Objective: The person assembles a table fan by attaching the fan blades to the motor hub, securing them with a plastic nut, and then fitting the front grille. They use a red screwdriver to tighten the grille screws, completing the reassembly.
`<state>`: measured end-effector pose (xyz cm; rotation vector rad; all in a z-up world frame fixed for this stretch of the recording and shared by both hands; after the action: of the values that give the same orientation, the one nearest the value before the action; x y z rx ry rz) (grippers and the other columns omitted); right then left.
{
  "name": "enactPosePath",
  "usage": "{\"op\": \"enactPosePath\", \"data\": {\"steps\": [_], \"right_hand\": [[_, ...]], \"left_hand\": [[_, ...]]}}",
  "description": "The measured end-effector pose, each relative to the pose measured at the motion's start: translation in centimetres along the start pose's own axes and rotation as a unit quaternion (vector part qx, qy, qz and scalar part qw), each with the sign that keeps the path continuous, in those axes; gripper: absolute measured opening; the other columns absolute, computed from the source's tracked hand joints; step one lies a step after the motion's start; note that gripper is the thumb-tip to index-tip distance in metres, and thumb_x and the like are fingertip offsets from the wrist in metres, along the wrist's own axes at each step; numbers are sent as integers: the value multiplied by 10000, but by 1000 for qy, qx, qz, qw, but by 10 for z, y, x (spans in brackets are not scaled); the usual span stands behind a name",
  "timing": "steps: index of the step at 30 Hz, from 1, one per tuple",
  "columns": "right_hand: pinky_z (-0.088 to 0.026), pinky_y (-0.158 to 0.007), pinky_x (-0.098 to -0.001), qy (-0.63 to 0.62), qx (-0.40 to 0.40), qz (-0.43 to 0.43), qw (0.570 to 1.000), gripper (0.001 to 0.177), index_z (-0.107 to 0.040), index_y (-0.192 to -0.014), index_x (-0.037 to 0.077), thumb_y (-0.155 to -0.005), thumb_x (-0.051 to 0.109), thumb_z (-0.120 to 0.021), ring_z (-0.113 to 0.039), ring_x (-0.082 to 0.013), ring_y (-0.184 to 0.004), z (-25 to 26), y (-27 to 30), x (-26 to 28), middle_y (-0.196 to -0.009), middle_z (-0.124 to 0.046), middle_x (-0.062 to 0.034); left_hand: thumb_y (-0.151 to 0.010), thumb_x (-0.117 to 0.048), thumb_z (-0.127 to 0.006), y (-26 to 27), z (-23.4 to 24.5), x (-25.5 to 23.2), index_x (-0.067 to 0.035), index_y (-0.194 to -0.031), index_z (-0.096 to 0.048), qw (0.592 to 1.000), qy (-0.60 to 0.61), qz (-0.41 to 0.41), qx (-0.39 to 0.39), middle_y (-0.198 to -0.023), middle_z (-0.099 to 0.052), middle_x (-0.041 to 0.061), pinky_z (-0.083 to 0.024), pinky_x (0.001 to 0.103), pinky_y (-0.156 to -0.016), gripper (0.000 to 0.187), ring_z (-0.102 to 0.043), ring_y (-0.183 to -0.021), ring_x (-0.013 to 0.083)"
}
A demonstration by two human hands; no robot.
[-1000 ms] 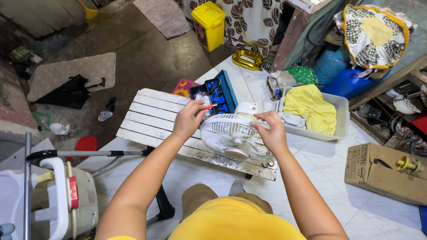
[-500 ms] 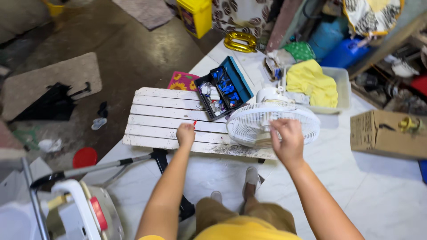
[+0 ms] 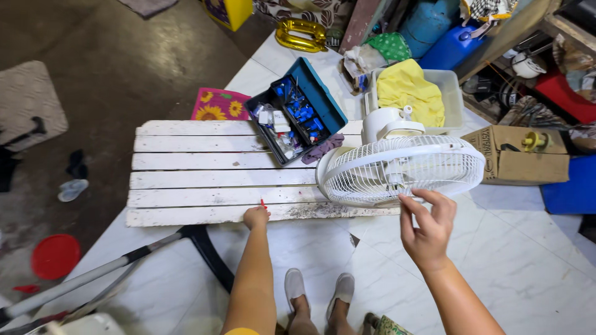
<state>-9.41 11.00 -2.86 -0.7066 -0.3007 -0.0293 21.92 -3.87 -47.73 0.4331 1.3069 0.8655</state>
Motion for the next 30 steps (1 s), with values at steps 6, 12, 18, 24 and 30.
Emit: {"op": "enactPosePath", "data": {"steps": [6, 12, 18, 24, 30], "right_hand": [[-418, -1034, -433, 38, -23, -43, 998, 338, -699, -1196, 59, -872, -19, -760, -524, -319, -1169, -12, 24, -29, -1246, -611, -135], [-405, -1138, -411, 18, -111, -54, 992, 405, -555, -1395, 30, -1009, 27, -677, -492, -350, -1265, 1, 24, -78, -1333, -529, -204], [-478, -1038, -383, -68, -61, -232, 968, 356, -587, -1400, 5, -1049, 11, -529, -605, -304, -1190, 13, -7, -179, -1300, -626, -174], [-555, -857, -378, -66, 93, -253, 961, 285, -702, -1211, 69, -948, 24, -601, -706, -295, -972, 11, -16, -225, -1145, -706, -150], [-548, -939, -383, -80, 50, -159, 983, 324, -723, -1225, 66, -927, 11, -609, -702, -325, -1067, -9, -8, -234, -1173, -719, -171]], "left_hand": [[-976, -239, -666, -47, -1, 22, 2, -1006, -764, 996, -84, -23, -10, -835, -762, 174, -556, 357, -598, 262, -724, -700, 232], [-887, -162, -726, 4, -11, -36, 20, -1279, -603, 960, 5, -261, -101, -1215, -649, 186, -544, 346, -839, 450, -668, -988, 233], [-998, -25, -621, 203, -62, -136, -14, -1349, -643, 787, 24, -575, 222, -1306, -676, 152, -468, 365, -1045, 352, -634, -1233, 281], [-950, -33, -618, 259, -52, -197, -47, -1296, -669, 814, -87, -551, 162, -1179, -690, 147, -543, 325, -935, 350, -701, -1059, 271], [-942, -49, -604, 267, -51, -198, -66, -1277, -697, 856, -130, -491, 95, -1156, -723, 147, -546, 337, -849, 348, -702, -907, 297]]}}
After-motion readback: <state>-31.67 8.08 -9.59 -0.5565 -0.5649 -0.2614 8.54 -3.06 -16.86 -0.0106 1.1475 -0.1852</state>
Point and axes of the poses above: each hand's wrist, its own y-axis away from the middle knuckle, its own z-axis out of the back of the hand, x = y × z, the point moved 6 cm from there along -y, towards the middle knuckle
